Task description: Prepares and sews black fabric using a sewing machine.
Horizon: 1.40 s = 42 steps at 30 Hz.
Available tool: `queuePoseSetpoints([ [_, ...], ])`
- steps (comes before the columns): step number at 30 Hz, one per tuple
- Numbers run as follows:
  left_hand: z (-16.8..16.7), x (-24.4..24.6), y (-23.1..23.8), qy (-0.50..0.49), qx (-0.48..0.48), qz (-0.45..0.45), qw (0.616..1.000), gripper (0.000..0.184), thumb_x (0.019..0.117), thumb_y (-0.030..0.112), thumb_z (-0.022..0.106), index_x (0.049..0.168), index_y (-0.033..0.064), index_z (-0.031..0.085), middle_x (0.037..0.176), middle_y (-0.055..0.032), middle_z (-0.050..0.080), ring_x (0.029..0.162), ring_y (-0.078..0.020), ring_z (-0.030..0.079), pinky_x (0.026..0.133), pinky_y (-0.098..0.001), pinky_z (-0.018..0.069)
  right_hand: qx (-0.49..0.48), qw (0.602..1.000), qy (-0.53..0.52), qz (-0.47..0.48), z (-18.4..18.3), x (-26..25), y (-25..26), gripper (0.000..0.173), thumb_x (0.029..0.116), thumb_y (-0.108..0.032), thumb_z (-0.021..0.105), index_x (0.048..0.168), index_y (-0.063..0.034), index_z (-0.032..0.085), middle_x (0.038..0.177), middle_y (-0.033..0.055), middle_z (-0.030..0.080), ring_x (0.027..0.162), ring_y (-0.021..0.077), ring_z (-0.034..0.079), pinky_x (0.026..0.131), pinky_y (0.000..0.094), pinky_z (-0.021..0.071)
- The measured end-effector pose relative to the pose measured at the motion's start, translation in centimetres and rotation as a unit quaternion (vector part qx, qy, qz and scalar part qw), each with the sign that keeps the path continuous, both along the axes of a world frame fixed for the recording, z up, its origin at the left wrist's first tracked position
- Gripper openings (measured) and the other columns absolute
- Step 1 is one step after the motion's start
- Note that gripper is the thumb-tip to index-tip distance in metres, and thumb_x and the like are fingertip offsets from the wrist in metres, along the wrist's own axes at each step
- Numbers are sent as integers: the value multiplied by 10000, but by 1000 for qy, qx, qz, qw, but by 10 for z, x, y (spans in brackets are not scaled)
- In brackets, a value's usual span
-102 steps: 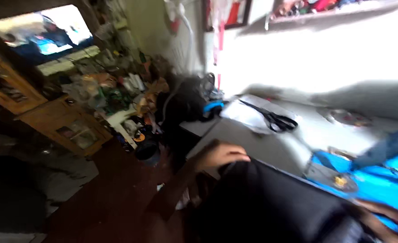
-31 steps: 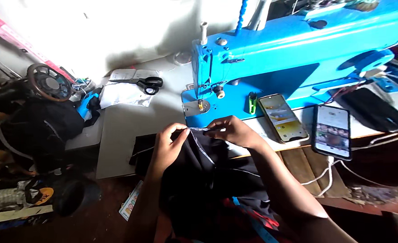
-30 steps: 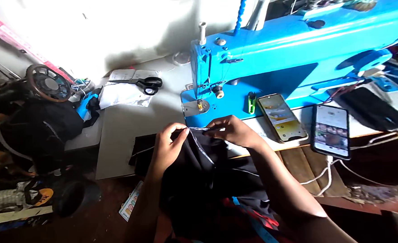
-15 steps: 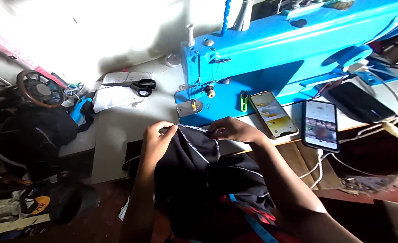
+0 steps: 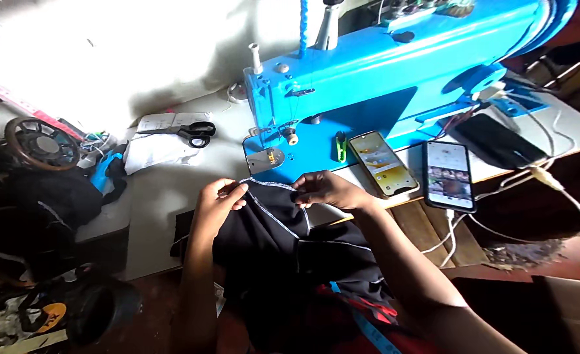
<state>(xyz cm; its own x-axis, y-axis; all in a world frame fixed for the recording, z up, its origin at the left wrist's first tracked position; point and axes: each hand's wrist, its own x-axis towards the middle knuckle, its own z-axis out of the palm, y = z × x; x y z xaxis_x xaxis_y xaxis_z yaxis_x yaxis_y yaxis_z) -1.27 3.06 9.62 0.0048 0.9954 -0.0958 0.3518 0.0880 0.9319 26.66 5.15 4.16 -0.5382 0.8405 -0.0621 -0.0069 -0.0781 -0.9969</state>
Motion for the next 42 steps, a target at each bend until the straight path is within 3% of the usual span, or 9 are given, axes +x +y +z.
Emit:
queuePoseSetpoints([
  [6,-8,-2,4,-7,27,6,1000,118,942,88,726,1011,-5,702,778,-3,700,608,-33,646,619,-217,583,33,998,-26,-51,-1,-3,-3,202,830,62,767,1010,-13,713,838,-3,713,738,27,650,721,201,559],
  [16,-12,-1,-1,-54,110,10,992,81,951,75,693,1018,36,717,839,40,709,659,-17,648,638,-206,578,71,994,-67,-56,0,-7,-5,187,851,19,771,1033,-4,732,816,-13,695,692,-5,601,676,174,523],
  [21,-15,-13,-20,-38,243,38,969,101,960,91,681,1043,43,713,856,74,702,680,1,641,655,-202,582,117,989,-39,-76,11,-21,-9,110,864,51,730,956,-10,733,789,3,712,648,14,609,615,188,525],
  [25,1,-47,-51,34,361,89,928,102,955,85,679,1045,47,708,904,108,697,721,36,628,669,-180,570,96,995,-22,-20,37,-63,-27,98,937,-26,692,1015,22,727,789,15,733,563,-13,609,522,158,515],
  [28,45,-67,-51,138,371,71,916,181,966,134,678,1049,-25,698,990,-2,680,832,14,637,757,-186,563,66,997,45,20,51,-89,-40,56,947,-22,687,987,17,694,765,-5,725,562,-21,622,524,142,527],
  [31,65,-45,-2,215,347,-5,913,231,960,149,675,1016,-71,716,978,-149,713,869,-90,671,823,-260,559,37,999,38,-3,47,-82,-40,71,959,15,631,1026,7,652,806,6,726,580,4,637,536,161,541],
  [36,-22,24,83,259,164,-132,942,233,986,160,653,1048,-50,734,1066,-232,718,1070,-357,687,985,-550,520,-53,980,-130,-142,4,-43,-34,172,990,-112,656,1076,34,627,721,40,679,533,80,642,534,241,573],
  [39,-53,51,88,277,113,-129,945,194,978,126,658,1038,-45,726,1115,-236,699,1102,-380,670,976,-565,518,-60,962,-213,-161,4,-32,-35,188,1002,-140,655,1112,8,621,719,31,684,512,74,639,516,238,569],
  [42,-57,61,81,280,112,-81,950,215,927,91,732,1091,-45,697,1215,-247,637,1156,-391,631,960,-542,535,-36,956,-252,-144,3,-28,-34,316,994,-149,661,1256,8,582,759,52,694,515,83,635,519,251,567],
])
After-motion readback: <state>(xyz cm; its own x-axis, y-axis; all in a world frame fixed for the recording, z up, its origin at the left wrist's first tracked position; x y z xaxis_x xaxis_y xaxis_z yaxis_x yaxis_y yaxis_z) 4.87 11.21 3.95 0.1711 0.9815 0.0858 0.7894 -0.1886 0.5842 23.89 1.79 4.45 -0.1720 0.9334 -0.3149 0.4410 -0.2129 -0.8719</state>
